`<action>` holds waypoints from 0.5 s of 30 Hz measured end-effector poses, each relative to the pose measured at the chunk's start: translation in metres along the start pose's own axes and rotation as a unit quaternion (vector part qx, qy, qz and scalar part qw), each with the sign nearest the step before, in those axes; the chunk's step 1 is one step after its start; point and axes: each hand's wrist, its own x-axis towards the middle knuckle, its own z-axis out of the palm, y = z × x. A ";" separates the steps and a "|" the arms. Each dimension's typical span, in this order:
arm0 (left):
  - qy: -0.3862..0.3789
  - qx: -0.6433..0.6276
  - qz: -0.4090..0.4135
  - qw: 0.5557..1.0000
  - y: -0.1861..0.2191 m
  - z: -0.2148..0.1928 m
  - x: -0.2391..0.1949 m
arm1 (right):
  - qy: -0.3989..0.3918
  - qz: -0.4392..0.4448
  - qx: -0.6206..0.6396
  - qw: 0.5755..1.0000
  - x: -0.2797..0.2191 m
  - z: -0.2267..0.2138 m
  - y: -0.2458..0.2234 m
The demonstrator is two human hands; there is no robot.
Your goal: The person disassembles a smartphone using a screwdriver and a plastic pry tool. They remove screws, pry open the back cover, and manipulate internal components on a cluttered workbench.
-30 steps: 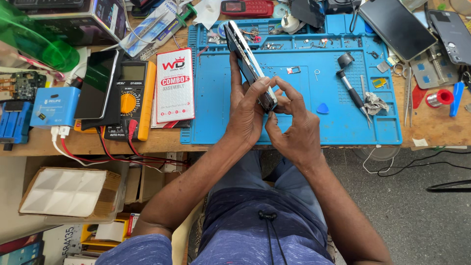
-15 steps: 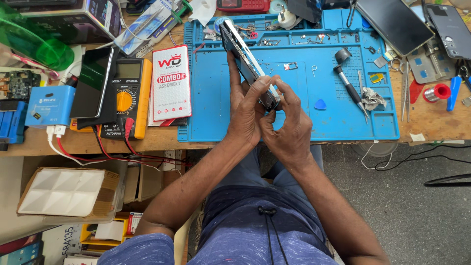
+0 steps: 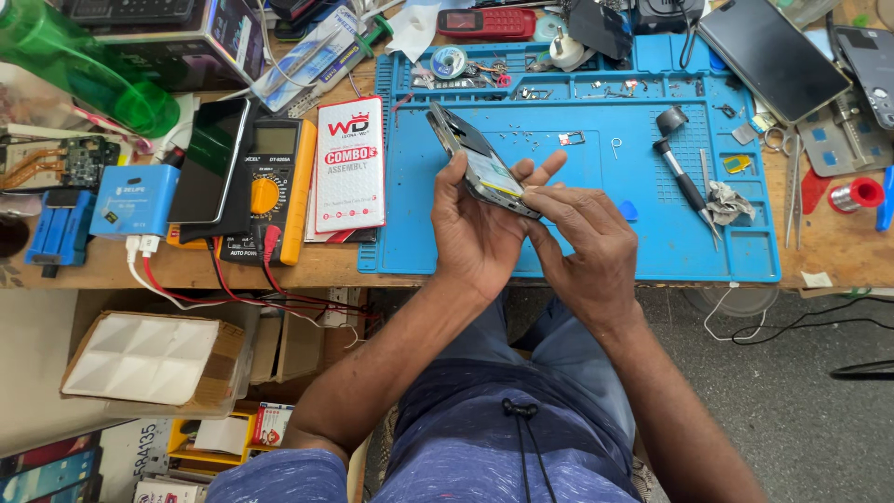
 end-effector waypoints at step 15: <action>-0.204 -0.060 -0.014 0.977 0.011 -0.013 -0.007 | 0.025 0.086 0.085 0.992 -0.023 -0.022 0.004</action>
